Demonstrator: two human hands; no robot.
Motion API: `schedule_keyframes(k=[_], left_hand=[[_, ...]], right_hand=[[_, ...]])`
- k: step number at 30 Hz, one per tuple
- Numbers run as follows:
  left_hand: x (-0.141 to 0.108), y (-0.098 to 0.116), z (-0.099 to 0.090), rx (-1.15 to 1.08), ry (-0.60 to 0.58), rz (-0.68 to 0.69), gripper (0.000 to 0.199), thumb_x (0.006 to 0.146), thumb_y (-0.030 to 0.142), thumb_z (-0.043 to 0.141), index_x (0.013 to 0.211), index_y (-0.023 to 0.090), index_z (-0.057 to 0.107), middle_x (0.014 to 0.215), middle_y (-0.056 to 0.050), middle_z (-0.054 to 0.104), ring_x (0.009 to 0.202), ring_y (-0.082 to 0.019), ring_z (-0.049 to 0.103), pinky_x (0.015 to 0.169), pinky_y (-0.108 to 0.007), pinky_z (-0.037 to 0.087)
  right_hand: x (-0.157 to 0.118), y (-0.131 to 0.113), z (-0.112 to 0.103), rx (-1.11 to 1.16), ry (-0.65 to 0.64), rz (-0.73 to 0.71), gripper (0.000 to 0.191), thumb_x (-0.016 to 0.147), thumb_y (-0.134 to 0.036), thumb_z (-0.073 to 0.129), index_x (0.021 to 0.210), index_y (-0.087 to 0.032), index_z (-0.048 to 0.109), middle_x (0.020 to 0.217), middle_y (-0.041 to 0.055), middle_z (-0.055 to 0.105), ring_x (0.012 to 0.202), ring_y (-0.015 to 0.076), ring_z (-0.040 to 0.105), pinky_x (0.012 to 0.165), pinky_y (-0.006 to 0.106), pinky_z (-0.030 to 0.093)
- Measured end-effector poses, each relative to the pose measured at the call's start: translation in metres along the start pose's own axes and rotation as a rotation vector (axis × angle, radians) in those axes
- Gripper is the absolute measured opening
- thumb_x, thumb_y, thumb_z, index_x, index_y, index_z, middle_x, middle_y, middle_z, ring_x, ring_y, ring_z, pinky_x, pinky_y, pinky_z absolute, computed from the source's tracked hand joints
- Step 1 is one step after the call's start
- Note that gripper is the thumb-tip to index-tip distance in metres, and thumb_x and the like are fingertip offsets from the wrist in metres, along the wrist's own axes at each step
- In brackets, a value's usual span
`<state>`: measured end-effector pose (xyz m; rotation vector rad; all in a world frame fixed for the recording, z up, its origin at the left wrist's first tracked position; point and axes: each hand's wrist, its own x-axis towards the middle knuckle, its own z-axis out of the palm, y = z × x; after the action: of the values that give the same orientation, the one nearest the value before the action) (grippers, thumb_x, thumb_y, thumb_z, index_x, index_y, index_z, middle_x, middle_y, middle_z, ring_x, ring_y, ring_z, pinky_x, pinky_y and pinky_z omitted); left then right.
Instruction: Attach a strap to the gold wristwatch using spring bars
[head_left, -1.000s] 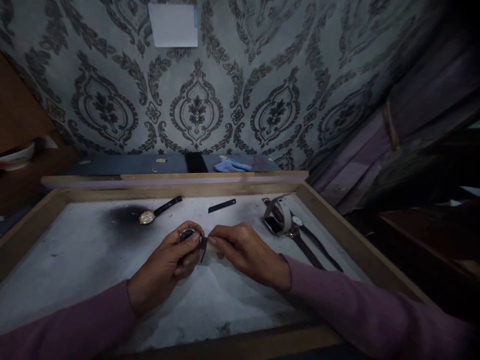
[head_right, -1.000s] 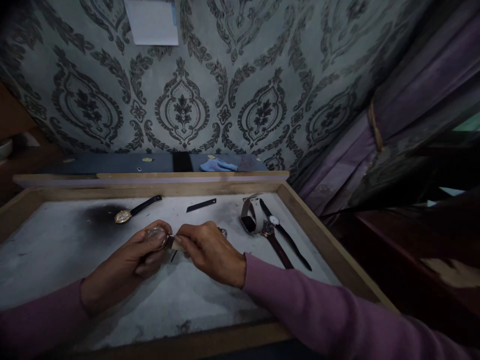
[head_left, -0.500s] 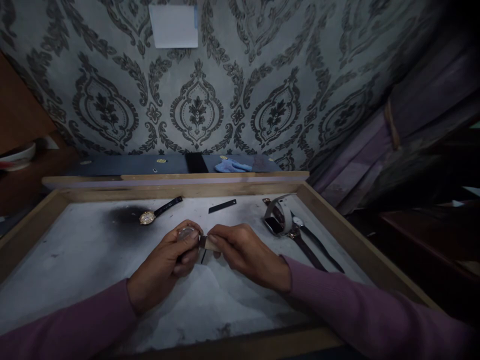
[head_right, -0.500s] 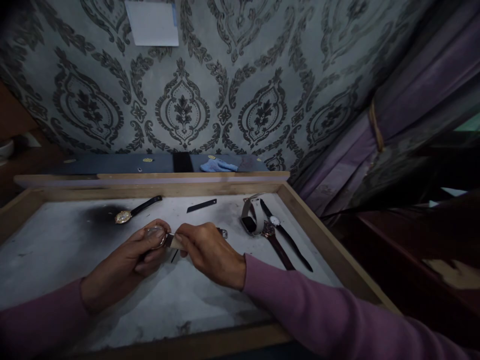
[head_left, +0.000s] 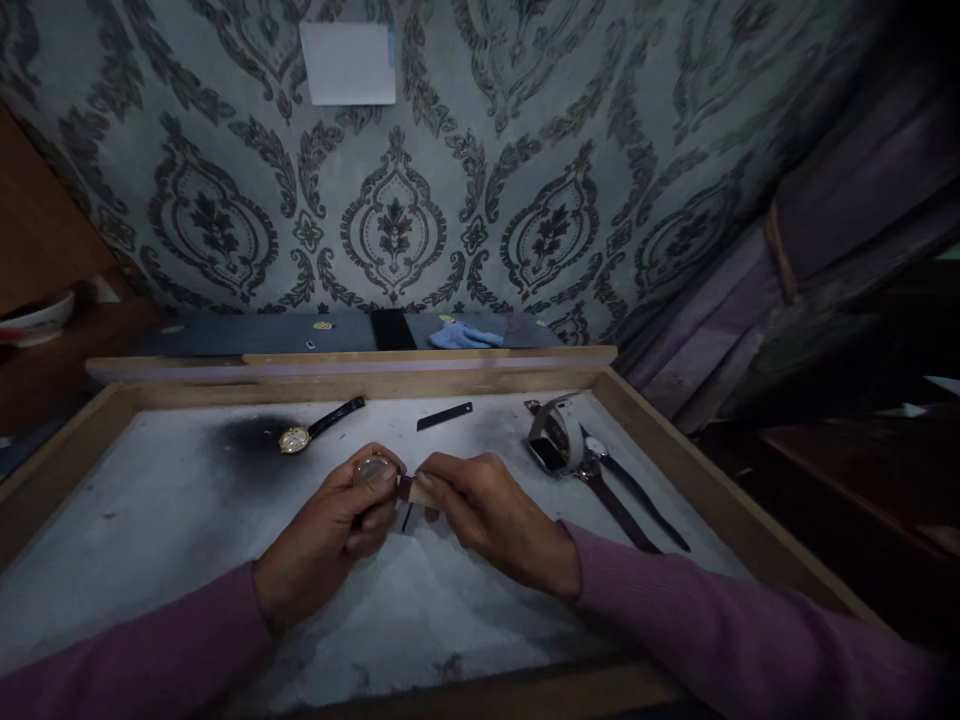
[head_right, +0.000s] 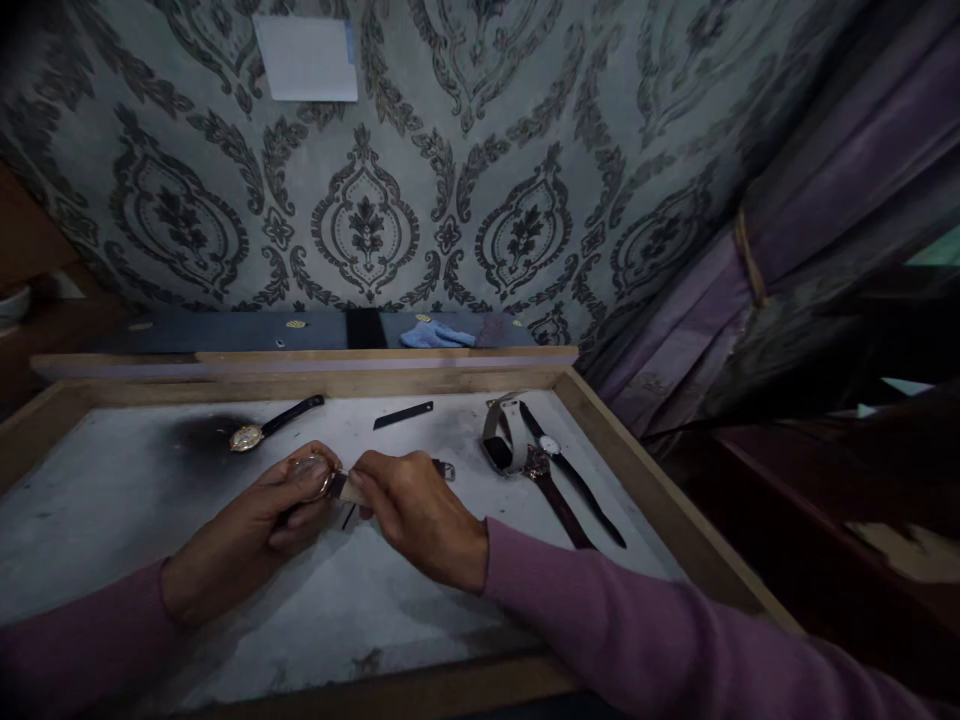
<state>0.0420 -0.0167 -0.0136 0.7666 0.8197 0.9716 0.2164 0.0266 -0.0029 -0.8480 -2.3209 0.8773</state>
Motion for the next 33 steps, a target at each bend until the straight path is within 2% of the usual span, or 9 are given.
schedule_keyframes(k=[9,23,33], left_hand=[[0.0009,0.0005,-0.0004,0.003,-0.008,-0.003,0.023,0.089,0.036,0.057,0.079,0.019,0.044,0.053,0.01,0.029,0.044,-0.005,0.012,0.04,-0.018,0.011],[0.0009,-0.0011,-0.0002,0.024,-0.003,0.01,0.02,0.09,0.033,0.053,0.08,0.019,0.044,0.053,0.01,0.029,0.044,-0.006,0.011,0.039,-0.018,0.009],[-0.0006,-0.0016,0.0025,0.066,0.031,0.015,0.021,0.089,0.036,0.054,0.081,0.019,0.046,0.052,0.009,0.028,0.044,-0.006,0.011,0.04,-0.02,0.008]], right_hand=[[-0.0009,0.0002,0.0001,0.004,0.009,0.011,0.024,0.092,-0.017,0.044,0.073,-0.013,0.058,0.057,0.0004,0.06,0.048,0.0077,0.053,0.051,0.019,0.036],[-0.0012,0.0045,0.0004,0.002,0.004,-0.013,0.027,0.091,-0.018,0.045,0.067,-0.014,0.055,0.053,-0.0035,0.048,0.047,0.006,0.041,0.048,0.02,0.031],[0.0002,0.0006,-0.0035,0.028,-0.025,0.006,0.027,0.092,-0.019,0.044,0.069,-0.014,0.058,0.055,-0.0013,0.055,0.048,0.0066,0.046,0.049,0.019,0.032]])
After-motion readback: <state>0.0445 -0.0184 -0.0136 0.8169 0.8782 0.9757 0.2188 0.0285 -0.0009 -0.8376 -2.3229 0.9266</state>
